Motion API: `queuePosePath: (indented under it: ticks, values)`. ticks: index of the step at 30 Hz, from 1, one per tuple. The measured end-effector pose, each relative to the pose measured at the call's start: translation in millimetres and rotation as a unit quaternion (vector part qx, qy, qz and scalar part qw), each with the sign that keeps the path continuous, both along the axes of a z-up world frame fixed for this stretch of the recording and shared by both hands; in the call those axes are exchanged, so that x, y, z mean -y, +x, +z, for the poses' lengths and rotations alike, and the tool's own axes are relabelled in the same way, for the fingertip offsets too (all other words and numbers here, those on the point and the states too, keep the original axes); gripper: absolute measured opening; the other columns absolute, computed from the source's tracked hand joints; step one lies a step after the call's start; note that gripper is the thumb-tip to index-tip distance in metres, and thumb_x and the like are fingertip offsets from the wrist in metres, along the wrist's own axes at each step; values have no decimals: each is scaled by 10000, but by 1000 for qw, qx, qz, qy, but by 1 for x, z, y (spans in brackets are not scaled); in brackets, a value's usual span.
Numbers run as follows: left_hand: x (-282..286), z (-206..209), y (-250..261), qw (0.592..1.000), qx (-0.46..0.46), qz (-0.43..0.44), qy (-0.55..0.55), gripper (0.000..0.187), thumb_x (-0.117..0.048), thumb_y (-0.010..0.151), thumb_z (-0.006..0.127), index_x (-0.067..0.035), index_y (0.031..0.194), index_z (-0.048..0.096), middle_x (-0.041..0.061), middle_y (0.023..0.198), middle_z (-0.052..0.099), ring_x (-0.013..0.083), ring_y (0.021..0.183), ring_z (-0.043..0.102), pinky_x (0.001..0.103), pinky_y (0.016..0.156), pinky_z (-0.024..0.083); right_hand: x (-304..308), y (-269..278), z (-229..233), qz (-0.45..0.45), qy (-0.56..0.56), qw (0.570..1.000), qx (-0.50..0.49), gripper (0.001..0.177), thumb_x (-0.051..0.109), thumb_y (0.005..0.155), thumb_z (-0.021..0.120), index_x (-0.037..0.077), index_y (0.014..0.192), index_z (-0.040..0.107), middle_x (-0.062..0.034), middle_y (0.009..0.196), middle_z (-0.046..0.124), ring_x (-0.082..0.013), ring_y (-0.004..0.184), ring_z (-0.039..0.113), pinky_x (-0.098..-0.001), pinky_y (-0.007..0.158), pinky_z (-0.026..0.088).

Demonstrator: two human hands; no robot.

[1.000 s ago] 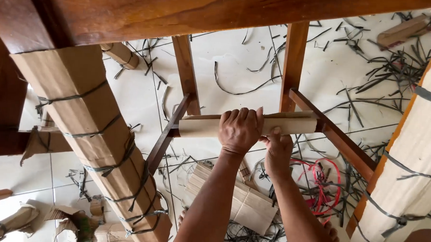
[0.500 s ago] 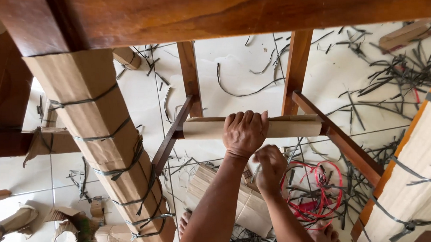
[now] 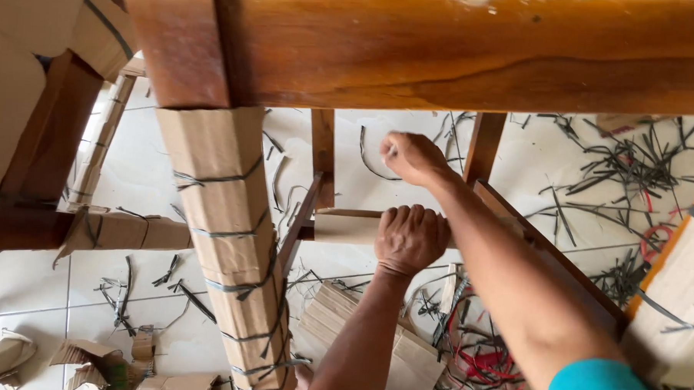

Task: Wrapping cardboard around the legs and crossbars of a wooden chair and securing it with plastic ties for protection during transport.

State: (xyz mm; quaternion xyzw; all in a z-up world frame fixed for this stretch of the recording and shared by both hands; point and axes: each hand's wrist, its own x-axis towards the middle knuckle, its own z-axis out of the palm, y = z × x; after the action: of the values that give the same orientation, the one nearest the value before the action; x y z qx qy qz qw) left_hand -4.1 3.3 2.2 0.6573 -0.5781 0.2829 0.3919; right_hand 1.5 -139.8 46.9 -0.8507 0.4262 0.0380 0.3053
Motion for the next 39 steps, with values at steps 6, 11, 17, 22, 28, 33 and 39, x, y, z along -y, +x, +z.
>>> queuePosePath:
  ticks: [6,11,17,22,28,33,39]
  values:
    - [0,-7,-6,999,-32,-3,2,202,-244,780,615,-177,621,510,32,624,486,239,582,575,369,635,456,64,-37,-129,189,-37,962,-193,432,234,853,742,183,1275,666,-134,1290,724,-375,1261,649,-560,1067,503]
    - [3,-2,-8,998,-61,5,-22,181,-246,769,594,-154,633,520,50,644,475,259,585,551,381,681,449,83,-17,-140,272,-92,930,-229,485,356,867,726,175,1305,625,-98,1273,710,-351,1230,671,-538,1042,524]
    - [7,-18,-29,993,-105,11,-59,143,-173,740,568,-113,630,499,99,646,431,323,579,481,432,664,429,113,-62,-248,342,-131,904,-220,540,488,916,617,68,1249,680,-174,1206,728,-424,1158,690,-560,1016,535]
    - [49,-77,-60,985,-113,-55,-116,204,-123,773,532,-80,586,461,113,602,385,340,553,435,437,628,411,103,-35,-187,284,-136,940,-132,414,298,899,630,-3,1178,681,-266,1127,705,-506,1097,660,-607,921,528]
    - [13,-22,-18,995,-79,-20,-55,36,-184,610,614,-160,601,588,29,588,515,248,547,537,422,623,401,83,-43,-120,171,-137,975,-31,292,108,881,645,-73,1107,682,-358,1048,684,-588,1036,630,-654,826,522]
    - [0,-1,0,996,-45,-73,21,77,-213,652,639,-168,590,638,25,535,574,245,504,624,400,534,459,-1,-58,-29,-212,-260,908,253,93,228,1017,635,226,1027,542,17,870,690,-239,874,722,-415,739,555]
    - [3,-16,3,990,-30,-12,134,295,-368,838,657,-226,581,626,-41,521,596,205,542,676,373,613,517,-173,-121,11,-370,-158,800,446,77,183,1048,573,124,1034,525,-8,820,453,-156,771,470,-341,737,441]
